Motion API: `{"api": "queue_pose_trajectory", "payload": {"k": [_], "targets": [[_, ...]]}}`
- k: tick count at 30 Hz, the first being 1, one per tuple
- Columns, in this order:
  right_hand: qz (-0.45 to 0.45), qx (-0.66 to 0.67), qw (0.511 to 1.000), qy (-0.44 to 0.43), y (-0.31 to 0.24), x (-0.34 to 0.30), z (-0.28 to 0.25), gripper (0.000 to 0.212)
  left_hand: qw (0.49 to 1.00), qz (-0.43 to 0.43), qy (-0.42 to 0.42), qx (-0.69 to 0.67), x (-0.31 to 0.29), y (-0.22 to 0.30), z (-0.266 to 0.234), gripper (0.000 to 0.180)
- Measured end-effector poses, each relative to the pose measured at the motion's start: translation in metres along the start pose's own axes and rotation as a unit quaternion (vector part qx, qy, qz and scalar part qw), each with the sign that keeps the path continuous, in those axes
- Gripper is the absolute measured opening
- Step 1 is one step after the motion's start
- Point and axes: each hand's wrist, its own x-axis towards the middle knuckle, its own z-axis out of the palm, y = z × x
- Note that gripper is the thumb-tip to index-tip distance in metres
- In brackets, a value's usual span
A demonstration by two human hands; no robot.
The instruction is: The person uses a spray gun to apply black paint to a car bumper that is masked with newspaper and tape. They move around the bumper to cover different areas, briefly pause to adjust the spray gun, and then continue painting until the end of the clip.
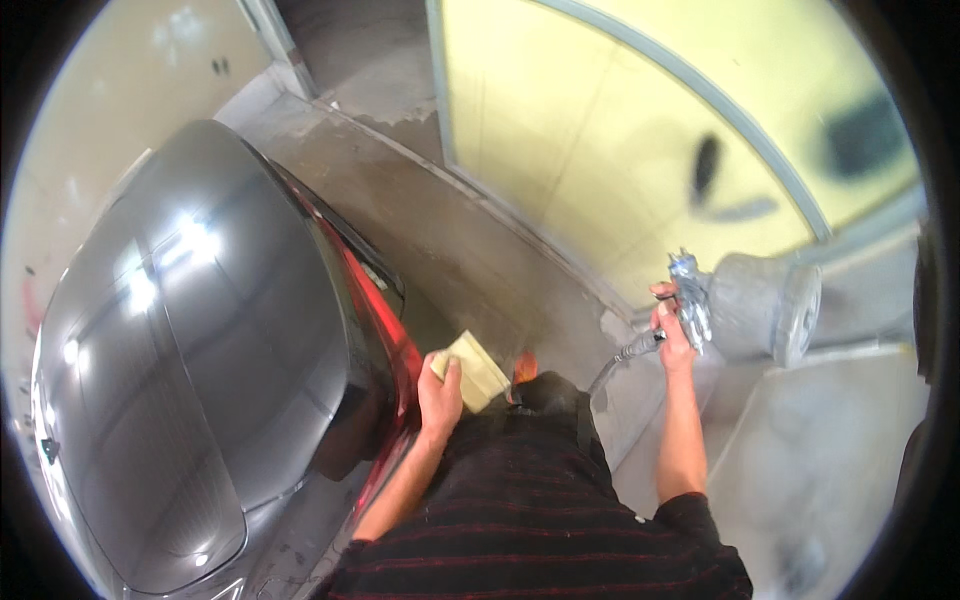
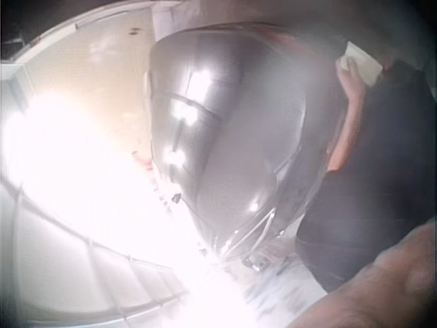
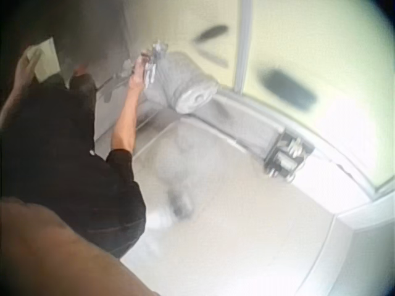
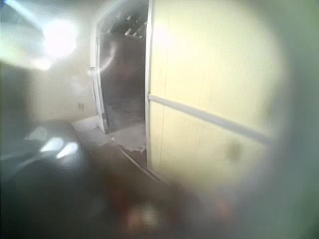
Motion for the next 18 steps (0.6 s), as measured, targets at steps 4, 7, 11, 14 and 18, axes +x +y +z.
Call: {"api": "queue_pose_trajectory", "payload": {"k": [4, 7, 11, 14, 18], "targets": [[-0.014, 0.040, 0.976, -0.214, -0.022, 0.158, 0.111, 0.044, 0.996, -0.028, 0.065, -0.062, 0.036, 0.053, 0.003, 0.022], [0.023, 0.083, 0.947, -0.309, -0.035, 0.260, 0.224, 0.046, 0.988, -0.044, 0.137, -0.063, 0.082, 0.083, -0.002, 0.020], [-0.042, 0.172, 0.904, -0.389, -0.048, 0.388, 0.394, 0.049, 0.964, -0.079, 0.224, -0.119, 0.178, 0.095, -0.007, 0.021], [-0.122, 0.199, 0.875, -0.424, -0.071, 0.482, 0.515, 0.047, 0.940, -0.097, 0.266, -0.189, 0.258, 0.098, -0.003, 0.021], [-0.221, 0.237, 0.833, -0.448, -0.106, 0.585, 0.659, 0.045, 0.924, -0.120, 0.298, -0.208, 0.361, 0.120, -0.021, 0.022]]}}
